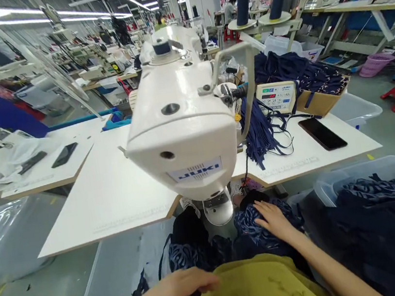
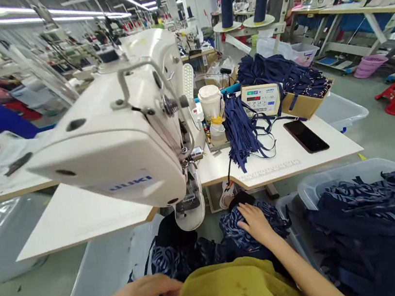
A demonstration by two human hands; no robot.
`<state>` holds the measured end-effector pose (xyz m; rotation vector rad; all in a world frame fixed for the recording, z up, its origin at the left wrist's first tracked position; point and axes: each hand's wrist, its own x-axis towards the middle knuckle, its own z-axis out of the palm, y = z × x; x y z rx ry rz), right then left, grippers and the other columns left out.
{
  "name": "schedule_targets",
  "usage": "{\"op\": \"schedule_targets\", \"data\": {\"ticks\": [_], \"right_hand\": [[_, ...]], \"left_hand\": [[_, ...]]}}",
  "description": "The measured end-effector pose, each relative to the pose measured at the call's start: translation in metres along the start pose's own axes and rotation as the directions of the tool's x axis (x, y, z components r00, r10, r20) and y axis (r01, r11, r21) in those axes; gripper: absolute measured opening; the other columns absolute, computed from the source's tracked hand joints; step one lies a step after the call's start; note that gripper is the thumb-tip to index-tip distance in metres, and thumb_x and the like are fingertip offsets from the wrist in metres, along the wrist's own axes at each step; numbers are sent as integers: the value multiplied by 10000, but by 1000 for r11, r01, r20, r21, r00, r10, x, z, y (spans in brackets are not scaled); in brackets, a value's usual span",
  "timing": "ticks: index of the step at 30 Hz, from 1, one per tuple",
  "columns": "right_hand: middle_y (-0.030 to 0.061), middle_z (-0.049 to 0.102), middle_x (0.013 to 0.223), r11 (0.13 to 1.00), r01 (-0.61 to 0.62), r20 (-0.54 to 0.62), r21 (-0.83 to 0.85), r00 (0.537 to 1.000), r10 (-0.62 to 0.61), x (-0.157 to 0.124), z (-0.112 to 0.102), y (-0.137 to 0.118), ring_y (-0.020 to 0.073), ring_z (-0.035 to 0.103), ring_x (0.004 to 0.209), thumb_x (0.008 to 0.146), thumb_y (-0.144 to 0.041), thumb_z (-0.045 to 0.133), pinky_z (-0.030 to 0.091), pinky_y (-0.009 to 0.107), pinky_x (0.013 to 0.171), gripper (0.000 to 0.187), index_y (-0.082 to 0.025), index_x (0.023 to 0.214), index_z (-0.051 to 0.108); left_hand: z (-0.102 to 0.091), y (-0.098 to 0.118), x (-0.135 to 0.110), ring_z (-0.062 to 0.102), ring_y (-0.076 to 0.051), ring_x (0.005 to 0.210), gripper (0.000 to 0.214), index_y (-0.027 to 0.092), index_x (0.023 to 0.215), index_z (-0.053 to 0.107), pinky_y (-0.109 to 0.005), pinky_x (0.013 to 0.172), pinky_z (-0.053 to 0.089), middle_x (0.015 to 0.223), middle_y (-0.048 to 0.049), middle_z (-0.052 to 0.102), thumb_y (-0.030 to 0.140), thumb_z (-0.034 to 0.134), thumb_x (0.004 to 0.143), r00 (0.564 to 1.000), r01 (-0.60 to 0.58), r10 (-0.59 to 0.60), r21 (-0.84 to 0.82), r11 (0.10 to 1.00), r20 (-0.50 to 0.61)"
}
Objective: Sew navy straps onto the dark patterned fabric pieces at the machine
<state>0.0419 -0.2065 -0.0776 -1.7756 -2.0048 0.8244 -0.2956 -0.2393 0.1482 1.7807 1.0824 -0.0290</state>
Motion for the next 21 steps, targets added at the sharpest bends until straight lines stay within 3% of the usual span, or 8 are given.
{"op": "schedule_targets", "data": {"ticks": [1, 3, 5, 9, 12, 16, 18, 21], "right_hand": [[175, 593, 1296, 1000, 16, -8, -19, 1000, -17, 4, 15, 5, 372, 474, 1265, 796, -202, 617, 294, 576, 1073, 292, -152, 1078, 676], [136, 711, 1068, 998, 56, -7, -33, 998, -56, 10, 30, 10, 356, 572, 1149, 806, -196, 607, 289, 590, 1061, 99, -180, 851, 693], [67, 731, 840, 995, 103, 1, -9, 995, -103, 13, 27, 13, 287, 661, 949, 865, -243, 542, 337, 555, 1038, 171, -205, 735, 647], [46, 698, 882, 984, 148, -59, 96, 988, -143, 9, -8, 12, 209, 649, 859, 951, -378, 396, 486, 371, 884, 279, -219, 881, 615], [78, 676, 973, 979, 152, -122, 139, 983, -135, -10, -41, -7, 219, 618, 920, 972, -435, 369, 484, 349, 846, 320, -215, 952, 600], [45, 651, 852, 942, 303, -50, 143, 953, -299, -43, -76, -51, 199, 591, 840, 984, -390, 434, 457, 331, 789, 275, -228, 884, 631], [32, 647, 816, 916, 386, -7, 105, 922, -388, -55, -86, -68, 187, 576, 767, 978, -355, 479, 437, 321, 715, 226, -240, 891, 653], [26, 649, 821, 902, 431, 42, 21, 901, -432, -63, -91, -74, 180, 567, 733, 972, -339, 505, 423, 315, 681, 189, -254, 936, 670]], "left_hand": [[5, 2, 12, 575, -173, 1067, 371, 395, 1208, 576, -241, 907, 439, 1177, 53, 631, 365, 642, 845, 994, 12, -6, -59, 998, 107], [21, -1, 37, 585, -173, 1044, 379, 333, 1221, 577, -259, 935, 427, 1142, 22, 651, 352, 636, 847, 987, -28, 63, -222, 975, 149], [44, -13, 63, 602, -200, 1023, 374, 256, 1201, 599, -301, 927, 441, 1119, -30, 668, 408, 620, 860, 971, -31, 124, -410, 911, 202], [93, -48, 106, 598, -271, 1058, 537, 166, 1173, 626, -418, 951, 430, 1128, -117, 665, 589, 574, 846, 971, 14, 133, -605, 796, 198], [123, -57, 130, 532, -311, 1190, 675, 171, 1229, 597, -499, 1046, 341, 1248, -155, 607, 689, 559, 797, 957, 18, 197, -719, 694, 214], [141, -42, 155, 467, -330, 1266, 965, 179, 1327, 497, -479, 1040, 379, 1392, -163, 481, 853, 546, 639, 968, -56, 246, -916, 397, 47], [137, -35, 163, 498, -306, 1235, 865, 152, 1264, 542, -425, 1030, 401, 1355, -157, 517, 797, 576, 689, 983, -140, 150, -952, 272, -102], [118, -39, 168, 577, -235, 1124, 570, 138, 1141, 601, -323, 971, 444, 1217, -121, 617, 612, 581, 826, 962, -243, -81, -952, 186, -261]]}}
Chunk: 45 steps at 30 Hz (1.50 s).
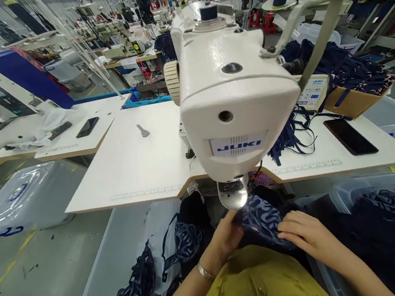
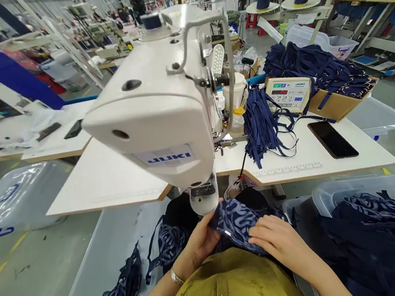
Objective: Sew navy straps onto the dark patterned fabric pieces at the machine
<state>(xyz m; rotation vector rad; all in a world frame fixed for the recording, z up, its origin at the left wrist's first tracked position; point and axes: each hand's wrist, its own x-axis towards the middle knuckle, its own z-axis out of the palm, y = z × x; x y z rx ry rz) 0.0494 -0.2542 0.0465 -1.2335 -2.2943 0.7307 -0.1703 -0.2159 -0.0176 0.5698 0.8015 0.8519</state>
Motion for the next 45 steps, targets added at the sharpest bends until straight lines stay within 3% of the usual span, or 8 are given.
{"op": "schedule_targets", "data": {"ticks": [5, 11, 17, 25, 29, 32, 38, 45], "right_hand": [[32, 647, 843, 991, -72, 138, -111, 987, 88, 1, 12, 12, 216, 592, 763, 972, -361, 490, 458, 338, 684, 205, -249, 917, 653], [80, 529, 1340, 949, -193, 84, 248, 981, 177, 37, 13, -27, 224, 463, 1254, 972, -375, 486, 352, 365, 1067, 338, -229, 1276, 513], [-2, 685, 960, 894, -158, 201, 419, 977, 78, 61, 1, -77, 172, 633, 867, 957, -343, 525, 459, 242, 769, 156, -241, 1024, 622], [-34, 509, 708, 787, -194, -24, 586, 966, 257, 65, -17, -72, 132, 473, 651, 931, -416, 502, 388, 226, 600, 213, -214, 933, 570], [-48, 438, 681, 857, -278, -147, 434, 916, 372, 82, -17, -61, 130, 426, 645, 913, -433, 515, 345, 244, 610, 269, -217, 761, 465], [-55, 397, 672, 862, -280, -118, 423, 926, 359, 99, -15, -54, 136, 410, 637, 900, -434, 506, 337, 255, 609, 259, -223, 766, 437], [-81, 326, 650, 769, -242, -59, 592, 939, 340, 112, -13, -39, 126, 365, 589, 919, -467, 489, 338, 239, 563, 248, -232, 887, 414], [-62, 371, 716, 814, -186, -109, 550, 951, 291, 94, -18, -31, 133, 394, 635, 977, -416, 420, 361, 254, 633, 183, -253, 1059, 426]], "left_hand": [[-31, 31, -11, 645, -198, 870, 430, 147, 1024, 611, -262, 700, 516, 963, -80, 683, 548, 556, 876, 963, -27, 33, 25, 999, -267], [-3, 70, -69, 624, -198, 834, 456, 158, 1009, 660, -301, 735, 514, 930, -69, 672, 549, 438, 931, 996, 27, -5, 257, 966, -84], [38, 118, -101, 607, -166, 937, 248, 258, 1025, 660, -267, 879, 462, 991, -8, 668, 367, 449, 955, 956, -293, 135, 873, 389, 260], [50, 125, -80, 641, -119, 595, 242, 275, 1125, 602, -213, 578, 534, 899, 20, 683, 327, 572, 890, 948, -295, 284, 734, 612, 145], [46, 122, -70, 659, -185, 868, 263, 231, 1176, 572, -296, 770, 554, 1021, -51, 674, 244, 543, 914, 633, -384, 728, 923, -1, 264], [40, 120, -67, 576, -204, 1114, 307, 163, 1210, 565, -341, 993, 461, 1170, -86, 639, 168, 560, 904, 392, -345, 648, 757, -555, 653], [28, 111, -59, 476, -193, 1264, 373, 119, 1333, 457, -358, 1075, 372, 1341, -84, 550, 208, 444, 971, 545, -276, 386, 595, -755, 744], [20, 98, -59, 399, -168, 1325, 377, 240, 1328, 484, -369, 1155, 67, 1374, -20, 525, 257, 525, 954, 525, -238, 527, 710, -663, 668]]}}
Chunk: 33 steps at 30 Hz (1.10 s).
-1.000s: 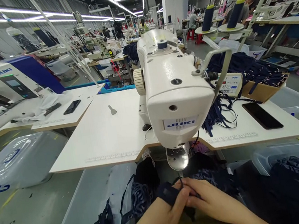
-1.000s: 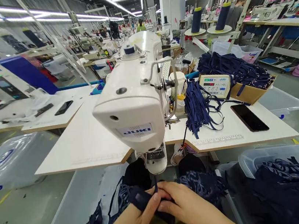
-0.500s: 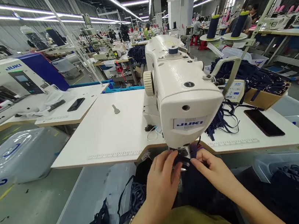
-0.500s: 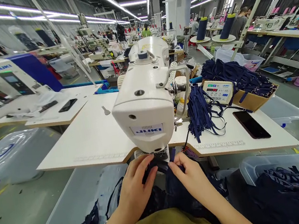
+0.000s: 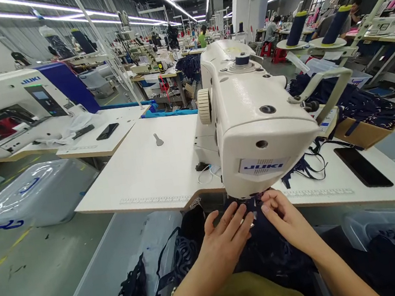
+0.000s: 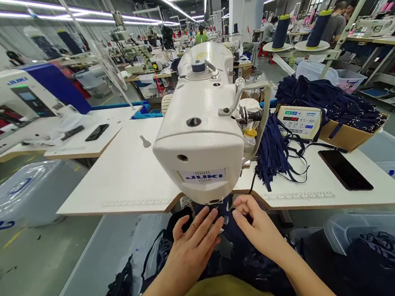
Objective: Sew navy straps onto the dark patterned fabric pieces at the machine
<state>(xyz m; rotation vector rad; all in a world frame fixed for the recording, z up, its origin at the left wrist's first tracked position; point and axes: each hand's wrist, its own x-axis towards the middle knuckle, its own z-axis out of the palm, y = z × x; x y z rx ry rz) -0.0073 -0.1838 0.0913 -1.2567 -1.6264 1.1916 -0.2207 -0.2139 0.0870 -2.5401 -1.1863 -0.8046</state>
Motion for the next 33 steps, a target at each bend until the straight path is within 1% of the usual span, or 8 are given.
{"op": "schedule_targets", "data": {"ticks": [3, 7, 10, 17, 22, 26, 29, 33], "right_hand": [[-25, 483, 799, 996, 40, -13, -82, 999, -42, 4, 0, -6, 155, 487, 749, 966, -382, 446, 393, 271, 710, 177, -244, 1076, 452], [-4, 556, 808, 964, 83, 24, -252, 997, -80, 17, 2, -14, 172, 518, 749, 964, -381, 433, 402, 285, 694, 179, -231, 923, 521], [17, 617, 857, 942, 130, 31, -309, 991, -127, 23, 3, -17, 188, 563, 801, 965, -359, 428, 423, 289, 711, 216, -224, 870, 566], [37, 626, 854, 909, 205, 64, -363, 979, -195, 26, 1, -18, 200, 577, 834, 965, -299, 418, 452, 295, 757, 233, -217, 844, 600], [35, 609, 852, 914, 189, 71, -358, 982, -175, 26, 1, -17, 197, 570, 860, 977, -307, 414, 447, 289, 790, 244, -215, 818, 574], [25, 623, 900, 919, 178, 67, -352, 984, -165, 27, 1, -16, 189, 565, 891, 971, -292, 425, 431, 280, 812, 204, -225, 880, 594], [22, 634, 942, 922, 178, 61, -344, 984, -167, 27, 2, -17, 186, 567, 915, 971, -290, 424, 427, 272, 807, 196, -230, 915, 602], [19, 634, 907, 921, 175, 54, -348, 984, -167, 26, 2, -17, 185, 570, 881, 966, -286, 429, 428, 272, 779, 196, -227, 892, 600]], "left_hand": [[2, 5, -2, 412, -175, 1317, 426, 238, 1353, 461, -364, 1152, 21, 1397, -32, 498, 310, 551, 944, 999, 47, -46, 60, 997, -22], [4, 9, -2, 425, -185, 1308, 438, 231, 1352, 469, -358, 1150, 40, 1406, -42, 485, 347, 554, 938, 992, 120, -115, 120, 986, -43], [6, 11, -2, 411, -193, 1319, 453, 230, 1355, 467, -365, 1148, 65, 1427, -45, 459, 386, 545, 937, 989, 146, -142, 139, 980, -36], [10, 14, -1, 401, -198, 1325, 443, 202, 1350, 474, -375, 1141, 104, 1412, -79, 477, 358, 540, 941, 988, 148, -140, 151, 977, -64], [9, 13, 0, 410, -201, 1318, 428, 213, 1345, 480, -379, 1121, 176, 1405, -72, 487, 365, 525, 948, 988, 144, -133, 186, 972, -72], [9, 17, 2, 426, -203, 1307, 412, 219, 1338, 488, -377, 1094, 224, 1403, -70, 490, 358, 517, 951, 985, 171, -161, 207, 963, -61], [9, 20, 2, 436, -203, 1297, 397, 215, 1334, 494, -375, 1084, 225, 1406, -71, 486, 347, 499, 959, 983, 180, -168, 217, 959, -69], [9, 22, 3, 451, -201, 1284, 379, 203, 1321, 510, -372, 1084, 215, 1384, -81, 508, 333, 483, 966, 982, 178, -162, 211, 961, -92]]}}
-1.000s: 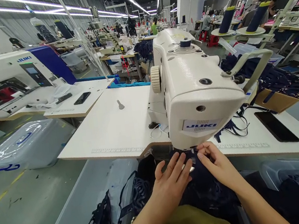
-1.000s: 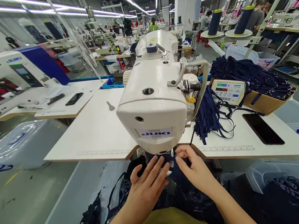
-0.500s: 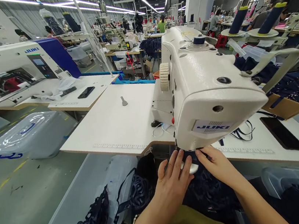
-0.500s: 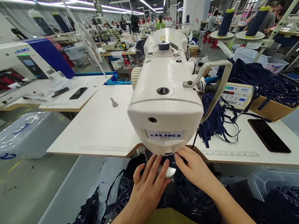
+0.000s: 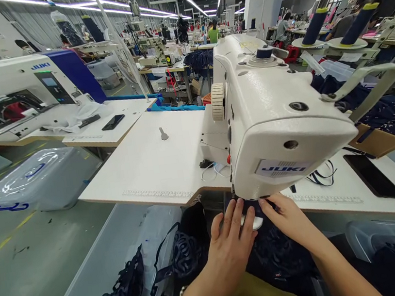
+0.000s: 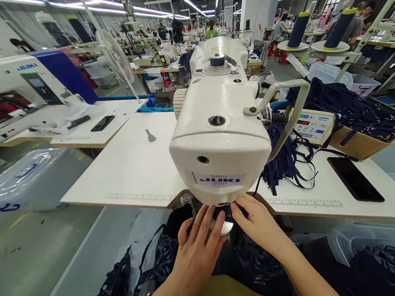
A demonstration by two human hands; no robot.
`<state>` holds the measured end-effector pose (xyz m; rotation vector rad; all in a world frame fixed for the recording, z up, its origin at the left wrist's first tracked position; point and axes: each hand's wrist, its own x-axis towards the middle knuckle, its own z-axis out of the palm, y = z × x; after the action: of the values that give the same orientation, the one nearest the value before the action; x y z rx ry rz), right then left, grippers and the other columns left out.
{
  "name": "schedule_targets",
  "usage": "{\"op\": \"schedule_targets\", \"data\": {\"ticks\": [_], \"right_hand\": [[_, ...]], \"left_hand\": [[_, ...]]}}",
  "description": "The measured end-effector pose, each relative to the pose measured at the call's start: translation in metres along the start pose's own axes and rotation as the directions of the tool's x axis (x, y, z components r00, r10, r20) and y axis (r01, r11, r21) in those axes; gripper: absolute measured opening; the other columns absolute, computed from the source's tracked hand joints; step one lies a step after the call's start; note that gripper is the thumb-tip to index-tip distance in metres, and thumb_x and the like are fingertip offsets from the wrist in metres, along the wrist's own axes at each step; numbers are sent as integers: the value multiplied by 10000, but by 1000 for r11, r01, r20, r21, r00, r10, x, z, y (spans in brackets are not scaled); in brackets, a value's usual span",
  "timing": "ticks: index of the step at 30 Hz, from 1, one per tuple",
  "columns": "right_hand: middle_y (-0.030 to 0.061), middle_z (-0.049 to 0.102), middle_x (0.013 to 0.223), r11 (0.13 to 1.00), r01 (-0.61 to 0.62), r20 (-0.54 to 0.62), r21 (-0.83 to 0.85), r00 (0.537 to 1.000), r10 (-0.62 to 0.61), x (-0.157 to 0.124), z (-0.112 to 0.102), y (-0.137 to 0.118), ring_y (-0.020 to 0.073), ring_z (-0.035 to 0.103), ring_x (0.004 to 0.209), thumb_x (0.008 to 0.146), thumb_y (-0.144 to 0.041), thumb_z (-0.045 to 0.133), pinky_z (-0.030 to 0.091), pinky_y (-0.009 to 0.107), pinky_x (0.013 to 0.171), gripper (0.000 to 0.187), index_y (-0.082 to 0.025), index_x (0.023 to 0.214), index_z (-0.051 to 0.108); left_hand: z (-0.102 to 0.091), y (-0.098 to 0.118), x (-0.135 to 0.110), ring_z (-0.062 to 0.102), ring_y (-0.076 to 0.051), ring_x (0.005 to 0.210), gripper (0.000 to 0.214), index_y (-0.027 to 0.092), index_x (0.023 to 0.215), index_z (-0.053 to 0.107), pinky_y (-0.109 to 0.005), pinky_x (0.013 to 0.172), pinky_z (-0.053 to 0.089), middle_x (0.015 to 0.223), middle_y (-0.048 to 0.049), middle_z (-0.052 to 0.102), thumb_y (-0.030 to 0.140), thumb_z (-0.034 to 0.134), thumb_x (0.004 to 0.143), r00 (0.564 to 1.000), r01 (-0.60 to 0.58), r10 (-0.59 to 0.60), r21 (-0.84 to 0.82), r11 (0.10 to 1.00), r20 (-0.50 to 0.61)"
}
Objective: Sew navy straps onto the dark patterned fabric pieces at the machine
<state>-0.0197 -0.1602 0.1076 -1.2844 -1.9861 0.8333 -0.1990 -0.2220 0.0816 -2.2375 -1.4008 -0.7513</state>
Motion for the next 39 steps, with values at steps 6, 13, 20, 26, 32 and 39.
{"op": "schedule_targets", "data": {"ticks": [6, 13, 20, 26, 32, 39], "right_hand": [[17, 629, 873, 1000, 9, -9, -16, 1000, -9, -1, 1, 4, 189, 570, 857, 963, -288, 433, 428, 280, 764, 200, -231, 871, 601], [29, 644, 951, 1000, -11, 4, -21, 1000, 11, -1, 4, 10, 202, 571, 950, 972, -330, 426, 428, 289, 837, 216, -238, 937, 618], [55, 643, 984, 1000, -27, -17, 5, 999, 27, -1, 11, 17, 228, 574, 1011, 966, -371, 417, 436, 314, 846, 262, -231, 947, 638], [18, 606, 841, 995, -63, -85, 83, 994, 70, -5, 19, 31, 192, 586, 792, 955, -436, 444, 458, 285, 685, 230, -226, 1018, 514], [46, 640, 918, 998, 62, 4, -29, 998, -62, -15, 14, 56, 208, 612, 894, 985, -374, 408, 480, 360, 826, 216, -221, 986, 560], [51, 673, 1037, 996, -39, 58, -84, 997, 44, -39, -2, 87, 232, 610, 1007, 966, -373, 445, 435, 429, 970, 209, -236, 1016, 595]], "left_hand": [[1, -1, 1, 469, -191, 1267, 376, 206, 1315, 517, -368, 1114, 172, 1375, -74, 519, 332, 493, 961, 1000, 9, -9, -3, 1000, 2], [0, 1, 0, 476, -201, 1265, 365, 201, 1300, 533, -362, 1103, 195, 1369, -80, 525, 332, 485, 963, 1000, 14, -14, 23, 1000, -13], [-5, 2, 0, 443, -238, 1296, 384, 183, 1314, 519, -369, 1036, 282, 1382, -110, 506, 344, 463, 970, 999, 37, -37, 26, 999, -6], [-2, -2, -4, 456, -236, 1285, 377, 192, 1290, 539, -386, 1032, 288, 1373, -116, 515, 370, 473, 965, 999, 54, -54, 7, 998, -1], [-5, -3, -2, 487, -222, 1250, 361, 209, 1300, 529, -380, 999, 314, 1384, -96, 507, 346, 447, 977, 999, 40, -40, -7, 999, 13], [-8, 0, 1, 476, -217, 1255, 363, 244, 1326, 505, -375, 992, 322, 1395, -57, 501, 324, 440, 978, 998, 44, -43, -4, 999, 46]]}}
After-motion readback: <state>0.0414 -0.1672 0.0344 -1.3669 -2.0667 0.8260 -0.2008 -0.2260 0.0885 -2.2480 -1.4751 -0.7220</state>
